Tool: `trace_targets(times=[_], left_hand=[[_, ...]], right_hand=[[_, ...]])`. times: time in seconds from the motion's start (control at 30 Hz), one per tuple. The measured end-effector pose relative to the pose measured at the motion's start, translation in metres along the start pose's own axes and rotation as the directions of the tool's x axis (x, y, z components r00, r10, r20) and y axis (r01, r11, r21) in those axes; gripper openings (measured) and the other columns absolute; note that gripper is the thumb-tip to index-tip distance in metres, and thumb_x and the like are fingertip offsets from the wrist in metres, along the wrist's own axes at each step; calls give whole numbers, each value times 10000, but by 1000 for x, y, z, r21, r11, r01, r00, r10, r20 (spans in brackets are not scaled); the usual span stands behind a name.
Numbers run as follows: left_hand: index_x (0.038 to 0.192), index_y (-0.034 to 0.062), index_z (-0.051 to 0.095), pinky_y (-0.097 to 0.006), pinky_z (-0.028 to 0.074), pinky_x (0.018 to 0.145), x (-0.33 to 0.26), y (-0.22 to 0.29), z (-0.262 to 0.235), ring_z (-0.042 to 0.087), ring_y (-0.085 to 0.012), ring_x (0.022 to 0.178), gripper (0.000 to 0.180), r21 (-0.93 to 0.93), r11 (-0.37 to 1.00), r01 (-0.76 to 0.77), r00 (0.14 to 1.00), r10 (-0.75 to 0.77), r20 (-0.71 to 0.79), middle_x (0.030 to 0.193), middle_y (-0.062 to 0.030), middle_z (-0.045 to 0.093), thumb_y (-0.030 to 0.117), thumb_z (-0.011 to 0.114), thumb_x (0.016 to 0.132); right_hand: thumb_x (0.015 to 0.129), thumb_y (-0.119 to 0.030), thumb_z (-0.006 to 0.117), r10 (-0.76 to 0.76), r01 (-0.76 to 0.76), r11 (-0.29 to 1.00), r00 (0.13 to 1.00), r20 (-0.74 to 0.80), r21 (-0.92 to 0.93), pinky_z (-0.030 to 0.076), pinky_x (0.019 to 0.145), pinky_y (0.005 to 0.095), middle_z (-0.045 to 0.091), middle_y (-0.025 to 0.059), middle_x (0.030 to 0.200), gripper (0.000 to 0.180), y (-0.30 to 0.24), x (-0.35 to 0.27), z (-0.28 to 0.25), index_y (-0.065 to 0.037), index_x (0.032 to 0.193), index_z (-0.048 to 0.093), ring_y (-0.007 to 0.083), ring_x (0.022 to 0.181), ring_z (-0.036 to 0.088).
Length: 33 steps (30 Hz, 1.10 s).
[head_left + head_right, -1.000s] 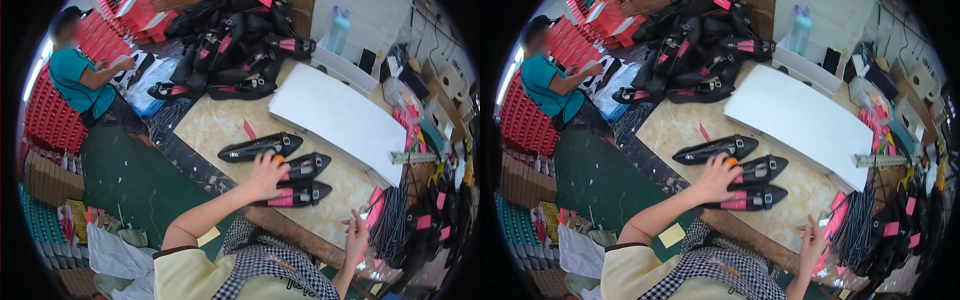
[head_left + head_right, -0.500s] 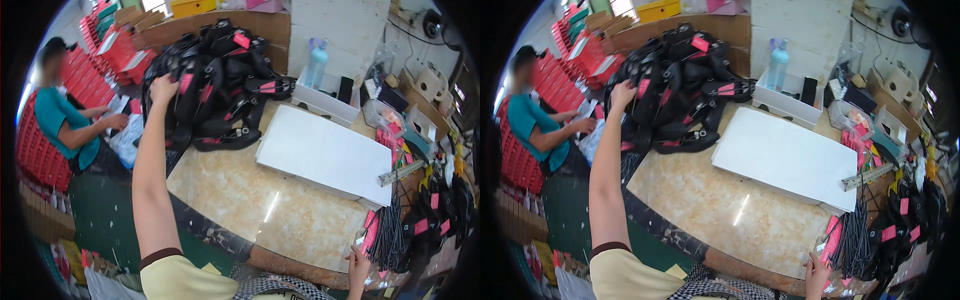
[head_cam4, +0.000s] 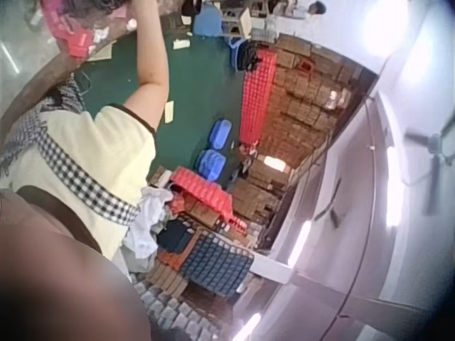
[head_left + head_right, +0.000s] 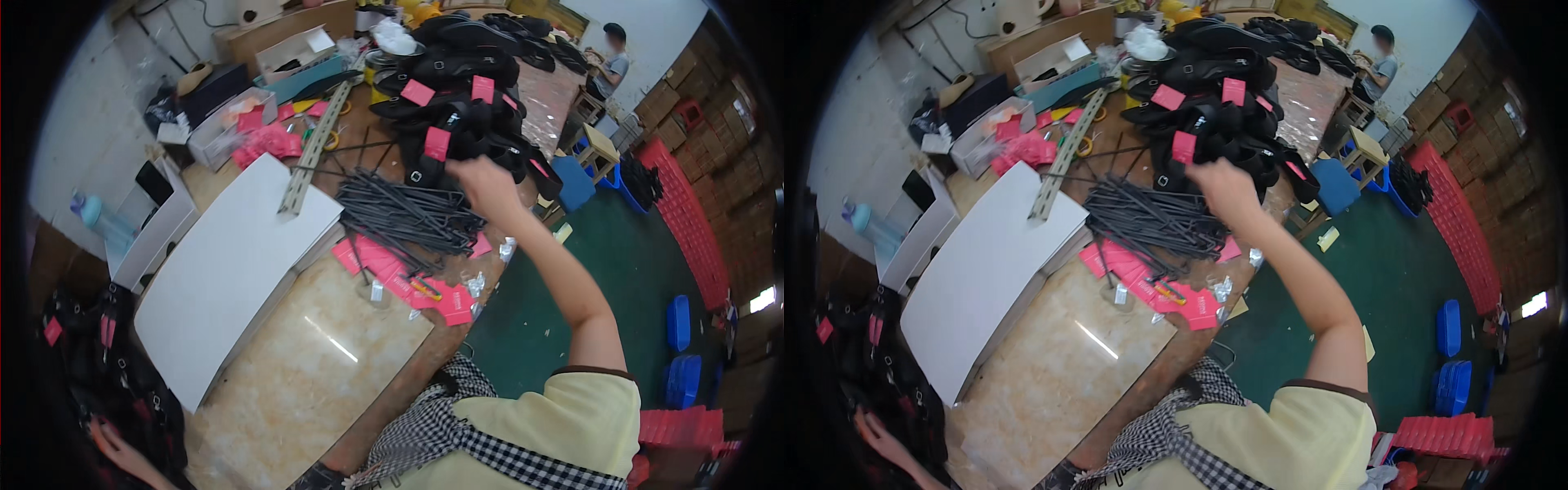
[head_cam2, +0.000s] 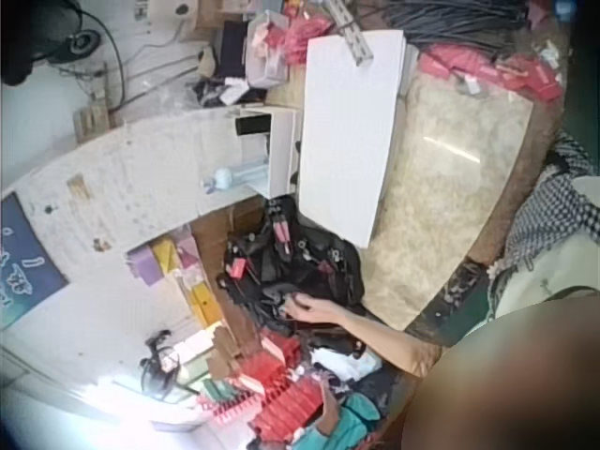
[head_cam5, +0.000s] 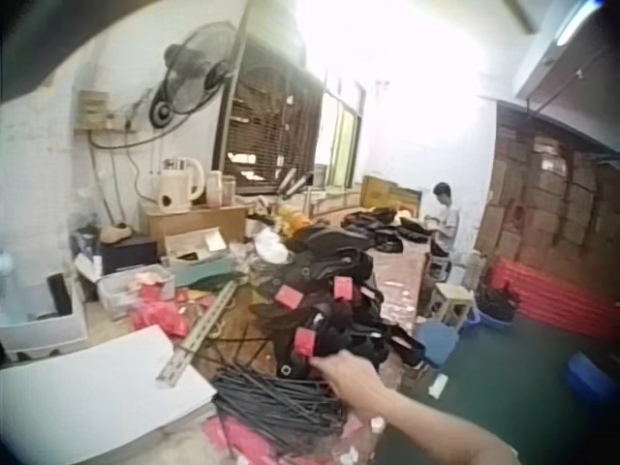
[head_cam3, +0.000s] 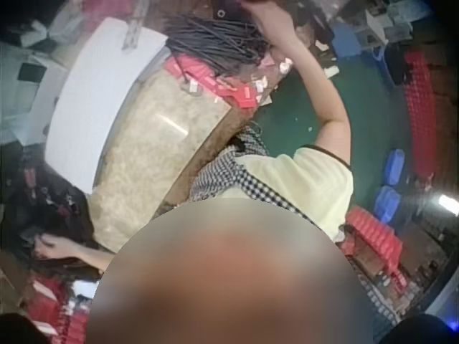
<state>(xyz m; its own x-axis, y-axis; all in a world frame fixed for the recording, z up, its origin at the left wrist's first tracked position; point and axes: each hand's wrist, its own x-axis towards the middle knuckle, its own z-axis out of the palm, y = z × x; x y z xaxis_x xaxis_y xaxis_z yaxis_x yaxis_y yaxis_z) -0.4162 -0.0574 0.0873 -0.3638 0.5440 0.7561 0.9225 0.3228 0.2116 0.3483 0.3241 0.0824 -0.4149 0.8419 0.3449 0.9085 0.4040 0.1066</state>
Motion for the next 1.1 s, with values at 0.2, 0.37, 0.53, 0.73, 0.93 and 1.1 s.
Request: trace_targets(times=[0.2, 0.37, 0.53, 0.73, 0.93, 1.1], left_hand=[[1100, 8, 676, -394, 426, 996, -80, 345, 84, 610, -271, 1094, 259, -489, 831, 264, 814, 80, 575, 1137, -139, 671, 43, 588, 859], [1311, 11, 553, -353, 400, 1047, -108, 514, 126, 567, -257, 1213, 471, -715, 392, 579, 568, 434, 699, 1293, -137, 606, 216, 625, 894], [1405, 55, 427, -448, 432, 1037, -116, 574, 169, 563, -295, 1205, 730, -55, -533, 845, 304, 392, 868, 1300, -127, 577, 606, 491, 930], [1256, 17, 532, -438, 553, 848, -142, 512, 143, 652, -291, 990, 554, -158, -360, 919, 180, 28, 983, 1107, -153, 650, 442, 527, 901], [1312, -4, 485, -355, 544, 848, -196, 409, 75, 650, -242, 1008, 500, -193, -248, 949, 84, -389, 917, 1147, -130, 628, 230, 576, 880], [1313, 4, 470, -339, 472, 921, -225, 381, 37, 585, -210, 1069, 489, -297, -76, 952, 186, -628, 756, 1212, -116, 570, 248, 573, 902]], right_hand=[[762, -174, 673, -441, 350, 834, 887, -134, -427, 472, 850, 388, 631, 2, 1153, 220, 90, 113, 36, -126, 973, 709, 241, 1020, 557], [708, -272, 782, -172, 182, 963, 983, -65, 201, 469, 738, 375, 613, 12, 847, 203, 51, 96, -53, -101, 741, 679, 243, 876, 552], [722, -195, 782, -314, 329, 705, 939, -139, 628, 486, 729, 378, 630, 42, 847, 188, -28, 31, -74, -80, 798, 654, 267, 823, 589], [769, -220, 704, -324, 236, 928, 893, -313, -288, 493, 891, 418, 645, 122, 1053, 427, 108, 131, 46, -46, 1139, 581, 282, 1054, 603], [698, -219, 711, -389, 408, 894, 912, 130, -185, 427, 780, 378, 688, 54, 825, 196, 97, 173, 25, -121, 867, 688, 243, 828, 668], [713, -173, 665, -322, 333, 942, 935, -146, 52, 451, 599, 431, 605, 84, 739, 130, -64, 54, -71, -98, 790, 590, 292, 615, 595]])
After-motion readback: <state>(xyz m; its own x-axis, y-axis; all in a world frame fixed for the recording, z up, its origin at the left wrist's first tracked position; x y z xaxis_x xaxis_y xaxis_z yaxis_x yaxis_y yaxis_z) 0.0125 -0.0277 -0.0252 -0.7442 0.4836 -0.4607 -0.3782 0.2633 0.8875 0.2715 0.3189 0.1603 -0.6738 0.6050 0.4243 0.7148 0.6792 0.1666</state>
